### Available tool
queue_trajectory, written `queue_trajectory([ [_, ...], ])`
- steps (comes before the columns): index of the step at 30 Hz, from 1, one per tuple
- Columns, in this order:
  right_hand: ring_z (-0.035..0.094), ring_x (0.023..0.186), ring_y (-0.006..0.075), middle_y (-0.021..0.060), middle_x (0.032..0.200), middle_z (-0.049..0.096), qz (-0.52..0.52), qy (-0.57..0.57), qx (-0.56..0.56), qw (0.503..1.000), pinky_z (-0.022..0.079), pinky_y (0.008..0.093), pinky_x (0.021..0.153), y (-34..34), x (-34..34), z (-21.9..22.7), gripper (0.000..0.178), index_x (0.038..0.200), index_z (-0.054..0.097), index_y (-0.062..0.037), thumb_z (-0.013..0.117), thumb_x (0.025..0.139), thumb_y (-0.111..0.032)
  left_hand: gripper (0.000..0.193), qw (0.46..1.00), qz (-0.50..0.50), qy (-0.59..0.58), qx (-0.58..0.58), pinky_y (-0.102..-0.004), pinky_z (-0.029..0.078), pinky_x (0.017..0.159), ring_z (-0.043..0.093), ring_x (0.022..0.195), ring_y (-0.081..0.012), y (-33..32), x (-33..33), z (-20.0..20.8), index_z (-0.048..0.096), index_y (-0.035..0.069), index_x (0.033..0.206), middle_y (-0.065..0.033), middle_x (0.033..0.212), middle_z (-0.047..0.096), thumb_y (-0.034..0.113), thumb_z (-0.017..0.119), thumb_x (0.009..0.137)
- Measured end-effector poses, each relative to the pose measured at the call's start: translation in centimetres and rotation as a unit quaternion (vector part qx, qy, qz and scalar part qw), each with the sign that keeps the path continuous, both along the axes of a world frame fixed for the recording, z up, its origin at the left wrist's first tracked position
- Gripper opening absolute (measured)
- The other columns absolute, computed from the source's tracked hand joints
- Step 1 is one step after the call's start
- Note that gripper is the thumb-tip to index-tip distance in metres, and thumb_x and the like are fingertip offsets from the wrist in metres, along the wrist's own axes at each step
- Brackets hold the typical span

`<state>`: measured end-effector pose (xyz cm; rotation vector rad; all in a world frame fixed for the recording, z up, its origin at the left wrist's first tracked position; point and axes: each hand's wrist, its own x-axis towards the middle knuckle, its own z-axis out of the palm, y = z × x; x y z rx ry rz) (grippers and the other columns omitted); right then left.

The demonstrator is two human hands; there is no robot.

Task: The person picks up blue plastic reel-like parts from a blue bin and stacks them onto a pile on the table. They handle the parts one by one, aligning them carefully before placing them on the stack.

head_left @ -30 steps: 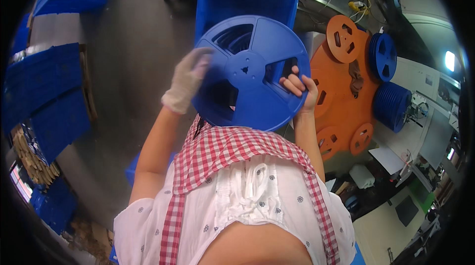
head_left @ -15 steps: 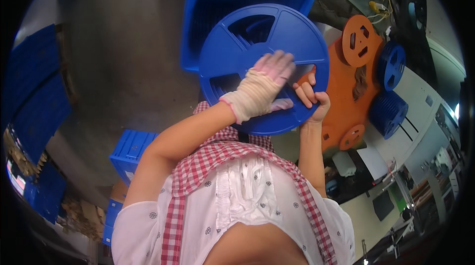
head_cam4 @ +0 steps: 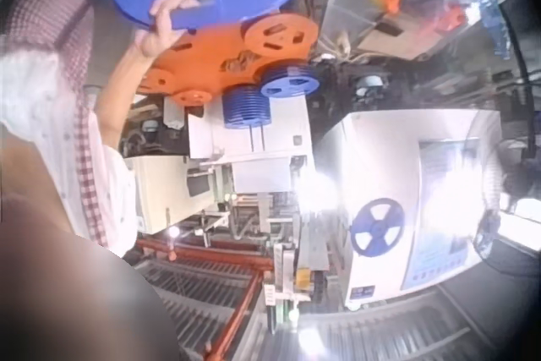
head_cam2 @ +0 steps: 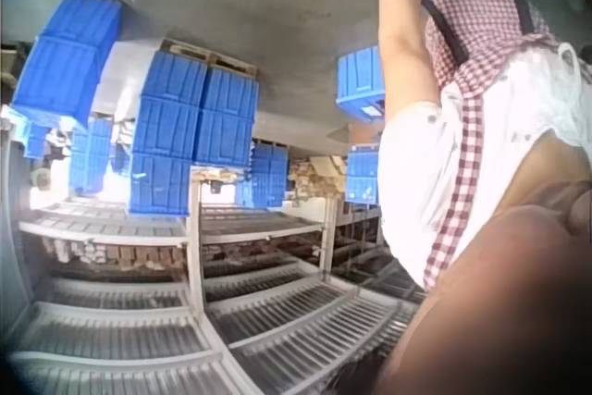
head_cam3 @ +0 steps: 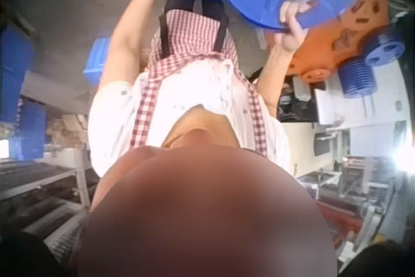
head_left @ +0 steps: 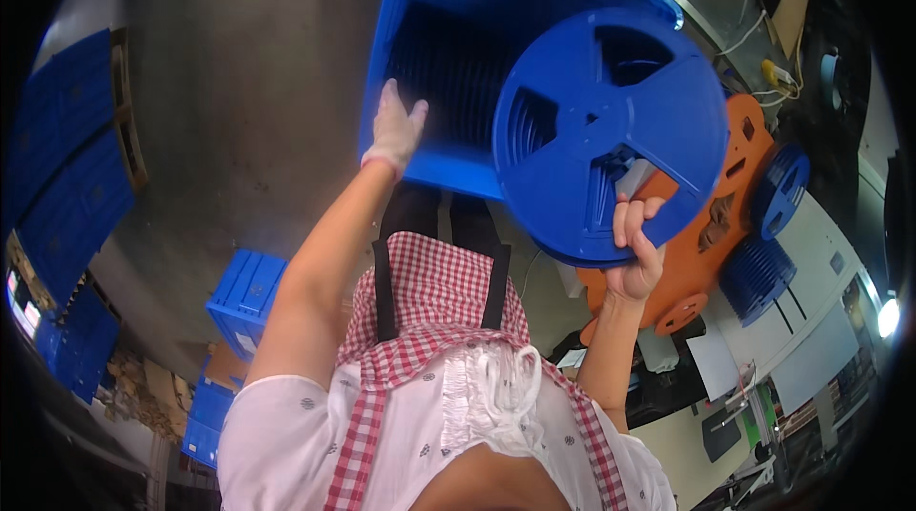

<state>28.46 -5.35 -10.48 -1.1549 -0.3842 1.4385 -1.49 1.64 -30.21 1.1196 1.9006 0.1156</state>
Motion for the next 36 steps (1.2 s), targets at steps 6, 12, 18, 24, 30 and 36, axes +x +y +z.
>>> queue_trajectory([
  [6, 0.045, 0.065, 0.0102, -0.0027, 0.068, 0.04, -0.043, -0.042, 0.001, 0.998, 0.025, 0.0337, 0.114, 2.4, -1.5, -0.5, 0.03, 0.103, 0.044, -0.0087, 0.061, 0.078, -0.009, 0.078, 0.992, 0.069, 0.099, 0.024, -0.0429, 0.033, 0.112, 0.04, 0.134, -0.0387, -0.5, -0.7, -8.1, 0.031, -0.001, 0.145, -0.0256, 0.143, 0.043, 0.037, 0.067, 0.087],
  [12, 0.044, 0.058, 0.0085, -0.0046, 0.063, 0.04, -0.03, -0.019, 0.03, 0.999, 0.026, 0.0335, 0.112, 3.2, -2.3, -0.8, 0.033, 0.103, 0.045, -0.0094, 0.061, 0.075, -0.008, 0.075, 0.994, 0.042, 0.097, 0.012, -0.0441, 0.043, 0.102, 0.056, 0.118, -0.0398, 0.1, -0.5, -7.9, 0.032, 0.003, 0.146, -0.0242, 0.127, 0.058, 0.03, 0.069, 0.086],
  [18, 0.041, 0.053, 0.0099, -0.0041, 0.06, 0.039, -0.012, 0.103, 0.039, 0.994, 0.03, 0.0327, 0.112, 5.9, -4.7, -2.3, 0.032, 0.098, 0.044, -0.0082, 0.061, 0.071, -0.007, 0.053, 0.794, 0.489, -0.308, -0.189, -0.0368, 0.046, 0.098, 0.064, 0.105, -0.03, -4.3, 2.4, -7.9, 0.054, 0.002, 0.131, -0.0141, 0.116, 0.067, 0.043, 0.048, 0.098],
  [24, 0.041, 0.054, 0.0102, -0.0027, 0.061, 0.039, 0.033, 0.182, 0.016, 0.983, 0.034, 0.0332, 0.105, 7.7, -9.3, -10.2, 0.027, 0.095, 0.049, -0.007, 0.06, 0.071, -0.011, 0.047, 0.948, 0.148, -0.158, -0.231, -0.0344, 0.045, 0.097, 0.061, 0.112, -0.0293, -11.8, -1.2, -11.7, 0.058, 0.003, 0.127, -0.0156, 0.124, 0.063, 0.039, 0.043, 0.1],
  [30, 0.048, 0.063, 0.0167, 0.0028, 0.067, 0.048, 0.072, 0.168, -0.087, 0.979, 0.03, 0.037, 0.109, 4.1, -6.2, -17.5, 0.025, 0.101, 0.052, -0.0051, 0.057, 0.078, -0.011, 0.04, 0.974, -0.149, -0.12, -0.122, -0.0371, 0.045, 0.099, 0.054, 0.122, -0.0335, -14.9, -2.6, -14.1, 0.056, 0.002, 0.127, -0.0177, 0.132, 0.058, 0.027, 0.04, 0.101],
  [36, 0.058, 0.072, 0.0228, 0.0104, 0.076, 0.058, 0.071, 0.121, -0.158, 0.978, 0.028, 0.0417, 0.114, 1.3, -4.9, -18.7, 0.024, 0.102, 0.054, -0.0045, 0.058, 0.079, -0.008, 0.037, 0.964, -0.176, -0.111, -0.166, -0.0361, 0.045, 0.098, 0.055, 0.122, -0.0327, -13.6, -3.6, -12.3, 0.054, 0.003, 0.128, -0.0174, 0.13, 0.06, 0.023, 0.042, 0.1],
])
